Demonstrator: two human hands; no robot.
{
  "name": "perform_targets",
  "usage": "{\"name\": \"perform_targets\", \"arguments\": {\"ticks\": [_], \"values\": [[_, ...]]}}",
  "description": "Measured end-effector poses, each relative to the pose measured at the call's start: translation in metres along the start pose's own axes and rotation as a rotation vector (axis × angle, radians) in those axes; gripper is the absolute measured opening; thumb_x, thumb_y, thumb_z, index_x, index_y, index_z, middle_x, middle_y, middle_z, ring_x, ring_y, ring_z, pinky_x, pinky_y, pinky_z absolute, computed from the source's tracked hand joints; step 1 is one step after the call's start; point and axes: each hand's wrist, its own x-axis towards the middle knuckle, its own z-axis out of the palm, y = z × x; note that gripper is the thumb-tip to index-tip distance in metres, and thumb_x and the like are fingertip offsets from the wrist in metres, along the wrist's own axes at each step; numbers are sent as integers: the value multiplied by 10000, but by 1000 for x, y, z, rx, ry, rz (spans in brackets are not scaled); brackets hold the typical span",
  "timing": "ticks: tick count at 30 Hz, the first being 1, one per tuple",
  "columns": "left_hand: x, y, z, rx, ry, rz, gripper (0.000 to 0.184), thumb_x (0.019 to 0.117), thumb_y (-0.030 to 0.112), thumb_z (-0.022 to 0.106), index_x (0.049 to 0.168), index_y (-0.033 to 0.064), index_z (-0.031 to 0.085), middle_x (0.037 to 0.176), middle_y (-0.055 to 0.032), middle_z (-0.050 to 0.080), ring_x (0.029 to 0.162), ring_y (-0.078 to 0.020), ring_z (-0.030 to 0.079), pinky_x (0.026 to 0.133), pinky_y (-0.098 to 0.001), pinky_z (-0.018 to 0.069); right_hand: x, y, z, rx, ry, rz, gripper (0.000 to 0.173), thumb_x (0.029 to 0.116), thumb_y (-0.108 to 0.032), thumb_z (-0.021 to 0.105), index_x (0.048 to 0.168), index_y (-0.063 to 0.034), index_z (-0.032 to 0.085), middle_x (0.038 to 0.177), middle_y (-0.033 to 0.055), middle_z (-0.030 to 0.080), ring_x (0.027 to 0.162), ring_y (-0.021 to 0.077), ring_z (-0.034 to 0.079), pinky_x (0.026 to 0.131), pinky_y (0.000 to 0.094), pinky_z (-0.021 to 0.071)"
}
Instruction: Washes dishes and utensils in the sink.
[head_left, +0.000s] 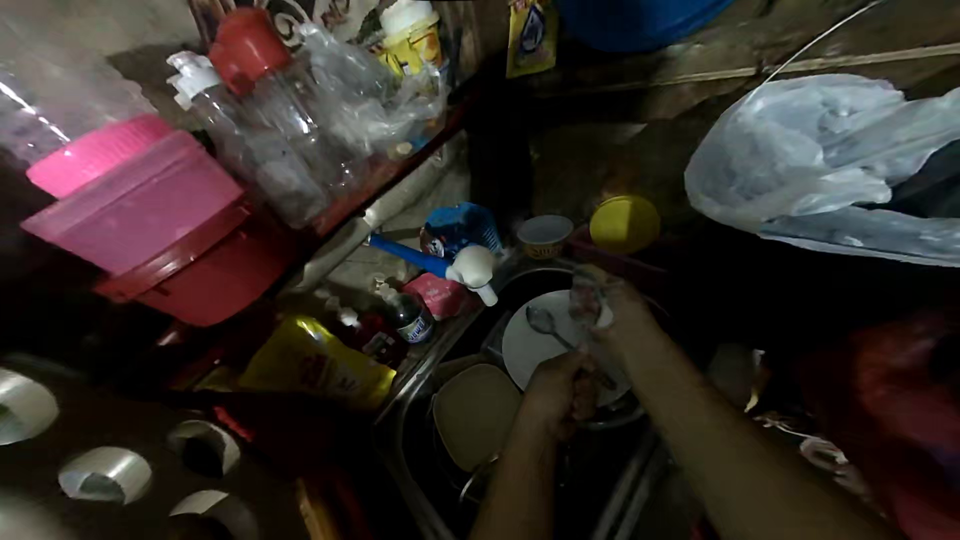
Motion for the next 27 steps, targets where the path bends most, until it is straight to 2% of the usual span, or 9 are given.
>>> {"name": "perform_targets", "arguments": {"ticks": [3,5,8,10,13,18,21,23,27], "values": [[11,0,0,-8,214,102,358,1115,311,404,855,94,521,549,55,379,395,-28,341,379,-162,322,-33,17,21,-342,196,-7,311,1116,-286,385,1112,-60,599,755,22,609,576,74,569,516,223,492],[15,3,-3,79,334,132,359,1119,309,399,910,60,551,578,28,424,420,-52,387,399,-187,362,-53,28,25,-472,166,1,369,1128,-279,359,1218,-23,609,897,77,724,761,137,693,683,296,568],[10,6,0,306,429,178,334,1116,273,424,1076,7,621,718,-42,568,553,-101,532,523,-251,479,-51,27,16,-648,78,-19,298,1095,-210,472,1247,-11,634,964,82,730,812,132,691,734,306,570],[6,7,-1,362,436,266,313,1073,219,533,1318,30,584,1014,-104,657,790,-158,637,699,-329,557,-48,17,14,-748,100,-62,264,1074,-199,522,1216,-20,655,978,73,698,811,115,658,744,309,566],[-3,19,-9,419,356,343,489,1057,330,540,1490,116,467,1460,-126,520,1265,-277,544,1010,-509,476,-51,0,19,-936,97,-29,294,1078,-268,535,1178,-17,651,948,92,649,783,136,608,728,346,539],[6,30,-19,634,483,407,464,1087,461,440,1147,61,668,943,-125,650,770,-215,603,676,-412,523,-55,2,16,-1235,-149,84,330,1094,-293,495,1109,-23,686,855,115,622,697,183,563,630,370,496],[10,32,-25,566,571,394,434,1100,385,450,1218,17,648,1045,-165,673,866,-243,636,770,-435,538,-59,-2,8,-1365,-242,153,288,1091,-241,516,1108,3,669,893,162,631,732,233,599,672,418,531],[17,33,-32,549,634,405,396,1098,312,475,1128,-29,674,1004,-162,695,879,-232,654,810,-433,535,-62,-4,1,-1428,-274,160,256,1079,-219,543,1082,1,673,909,164,642,771,245,616,718,438,536],[-2,33,-52,867,630,294,524,1090,464,430,1146,5,677,1061,-193,695,933,-330,659,831,-542,533,-58,-7,-7,-1579,-240,129,297,1071,-269,559,1122,-2,678,989,197,674,885,321,661,823,534,544]]}}
